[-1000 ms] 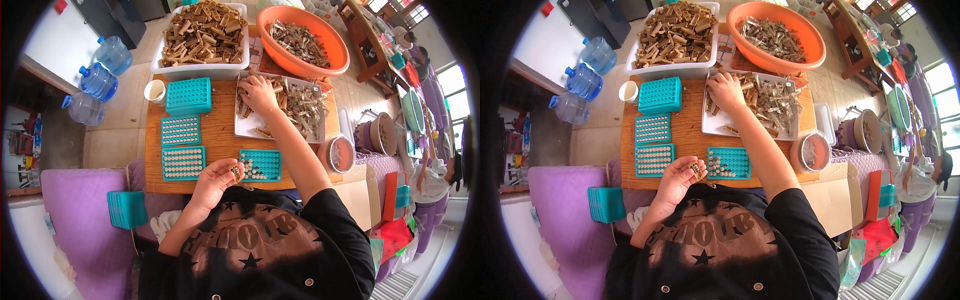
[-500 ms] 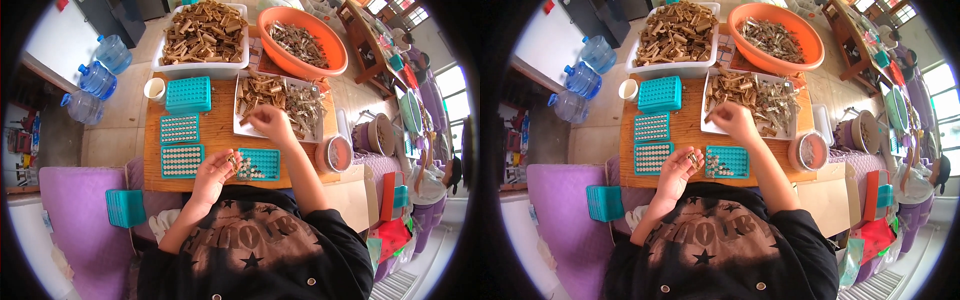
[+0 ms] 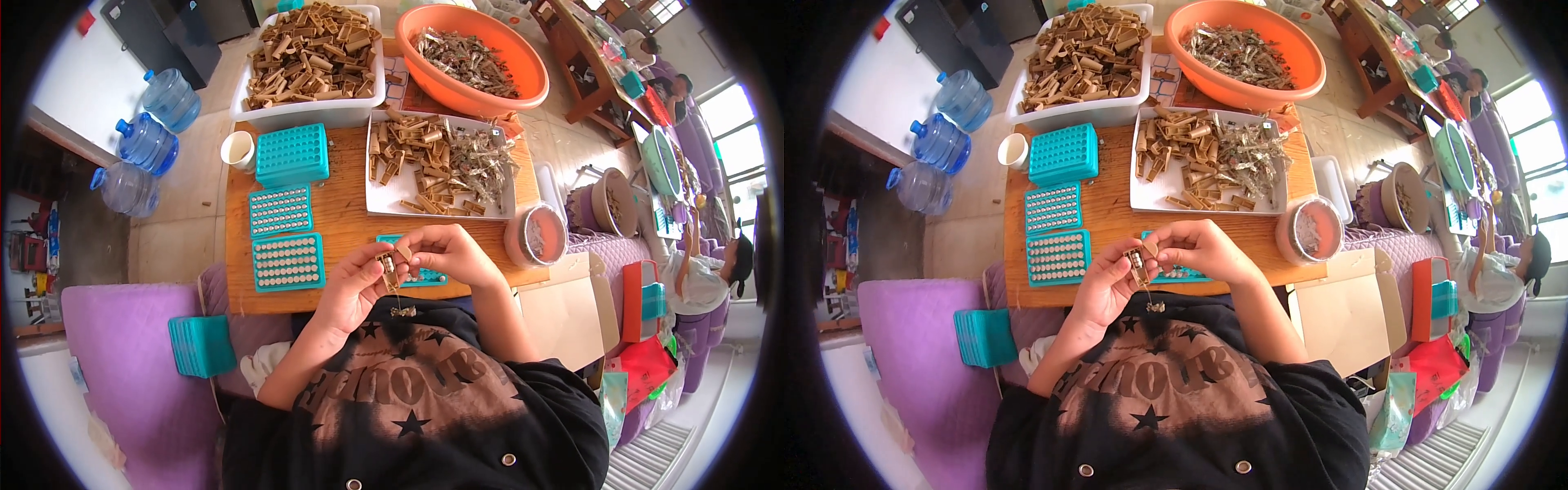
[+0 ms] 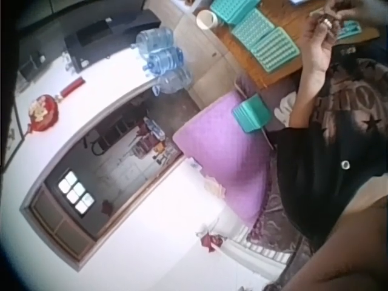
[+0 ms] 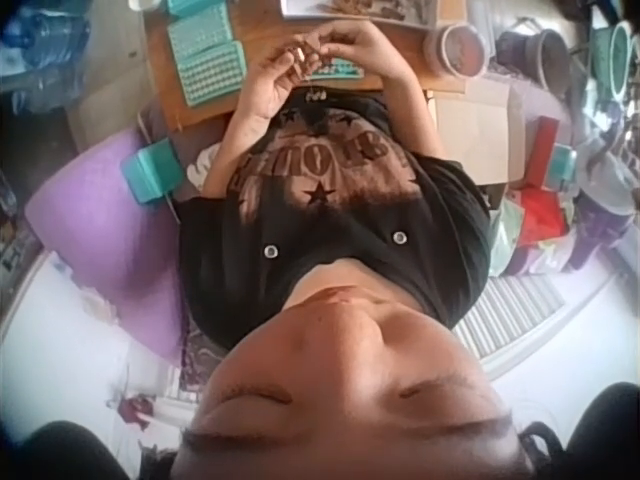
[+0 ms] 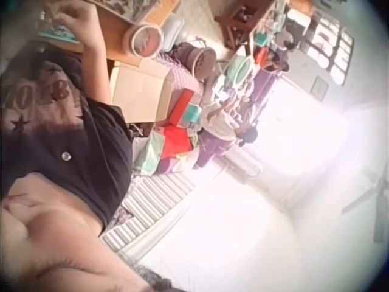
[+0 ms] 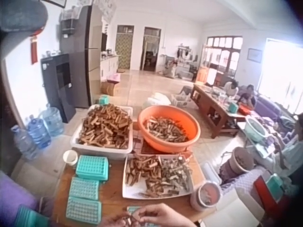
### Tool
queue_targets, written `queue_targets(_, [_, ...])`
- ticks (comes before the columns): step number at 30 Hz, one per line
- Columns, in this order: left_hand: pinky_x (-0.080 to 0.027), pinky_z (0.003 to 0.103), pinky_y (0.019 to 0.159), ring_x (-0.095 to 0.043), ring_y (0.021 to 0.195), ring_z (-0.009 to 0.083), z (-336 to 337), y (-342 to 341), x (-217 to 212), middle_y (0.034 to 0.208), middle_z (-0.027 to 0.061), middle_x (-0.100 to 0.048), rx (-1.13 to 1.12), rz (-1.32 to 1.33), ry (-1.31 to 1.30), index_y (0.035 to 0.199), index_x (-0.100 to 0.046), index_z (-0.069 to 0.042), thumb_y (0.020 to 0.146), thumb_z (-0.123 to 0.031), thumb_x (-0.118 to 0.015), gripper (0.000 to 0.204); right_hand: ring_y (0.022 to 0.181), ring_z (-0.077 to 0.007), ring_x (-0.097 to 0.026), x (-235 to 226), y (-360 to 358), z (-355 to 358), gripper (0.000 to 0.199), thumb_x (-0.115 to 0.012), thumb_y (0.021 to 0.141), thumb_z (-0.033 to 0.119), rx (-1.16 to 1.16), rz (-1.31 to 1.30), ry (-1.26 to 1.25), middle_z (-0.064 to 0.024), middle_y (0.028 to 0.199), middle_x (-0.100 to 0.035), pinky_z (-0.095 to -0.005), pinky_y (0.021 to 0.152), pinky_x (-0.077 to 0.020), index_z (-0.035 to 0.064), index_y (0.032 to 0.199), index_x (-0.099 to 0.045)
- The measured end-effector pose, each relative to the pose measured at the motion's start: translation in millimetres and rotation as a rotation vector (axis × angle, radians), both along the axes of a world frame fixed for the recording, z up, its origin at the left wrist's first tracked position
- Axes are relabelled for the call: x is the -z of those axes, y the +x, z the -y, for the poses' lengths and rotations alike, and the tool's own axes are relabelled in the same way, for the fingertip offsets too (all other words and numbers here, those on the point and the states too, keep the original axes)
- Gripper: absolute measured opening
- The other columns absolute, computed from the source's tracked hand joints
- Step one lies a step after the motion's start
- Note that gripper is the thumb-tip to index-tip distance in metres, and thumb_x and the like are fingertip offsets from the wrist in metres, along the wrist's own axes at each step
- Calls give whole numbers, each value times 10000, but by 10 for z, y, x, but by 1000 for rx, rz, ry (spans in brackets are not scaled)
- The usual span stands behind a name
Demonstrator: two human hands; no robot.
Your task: The person assembles small products by hand, inserting metallic components into wooden pieces and then organizing the finished products into plastic trays.
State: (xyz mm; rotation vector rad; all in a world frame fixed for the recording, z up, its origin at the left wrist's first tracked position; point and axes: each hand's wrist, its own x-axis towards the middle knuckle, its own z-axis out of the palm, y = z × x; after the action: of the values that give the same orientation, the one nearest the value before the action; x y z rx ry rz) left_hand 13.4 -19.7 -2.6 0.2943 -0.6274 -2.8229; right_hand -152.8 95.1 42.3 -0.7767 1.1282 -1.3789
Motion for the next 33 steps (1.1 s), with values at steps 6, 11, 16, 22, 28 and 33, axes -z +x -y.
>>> queue_targets(6, [-527,371,865,-631,952,287,-43,13,-54,1078,173,-608,50,10,40,1176,-524,-2,886,-97,-581,310,819,-154,-608,83,32,-62,263,-677,808,57,21,9,-90,-75,893,-596,-285,755,-500,-43,1013,-544])
queue_targets(11, [-497,323,892,-608,1010,233,-40,43,-96,1121,132,-603,62,75,-47,1173,-524,-12,882,-73,-585,303,850,-128,-582,104,70,-127,256,-666,780,29,93,-86,-56,-50,889,-586,-265,784,-479,-27,992,-534])
queue_targets(16, [-490,316,901,-582,1055,199,-67,40,-56,1169,131,-580,-43,143,-168,1161,-532,-26,849,-7,-605,321,747,-83,-585,70,339,-119,210,-691,743,32,336,-362,-75,-32,815,-609,-241,702,-494,-15,915,-579])
queue_targets(22, [-478,319,922,-554,1097,192,-82,2,35,1236,138,-535,-97,63,-145,1139,-548,-47,811,64,-615,353,713,-125,-607,50,441,-74,235,-715,722,44,405,-625,-42,-65,806,-615,-258,665,-512,-3,919,-598])
queue_targets(28, [-471,333,938,-553,1099,215,-83,-25,83,1256,154,-521,-92,61,-62,1120,-567,-35,805,63,-623,335,725,-182,-620,70,424,-62,245,-722,731,46,386,-820,-65,-92,819,-607,-278,655,-510,-1,940,-602])
queue_targets(33, [-438,341,975,-527,1132,201,-147,-38,19,1276,146,-509,-145,111,-305,1168,-541,7,836,26,-612,340,754,-234,-615,101,496,-42,263,-710,743,51,385,-859,-47,-121,891,-599,-314,655,-510,-12,970,-591])
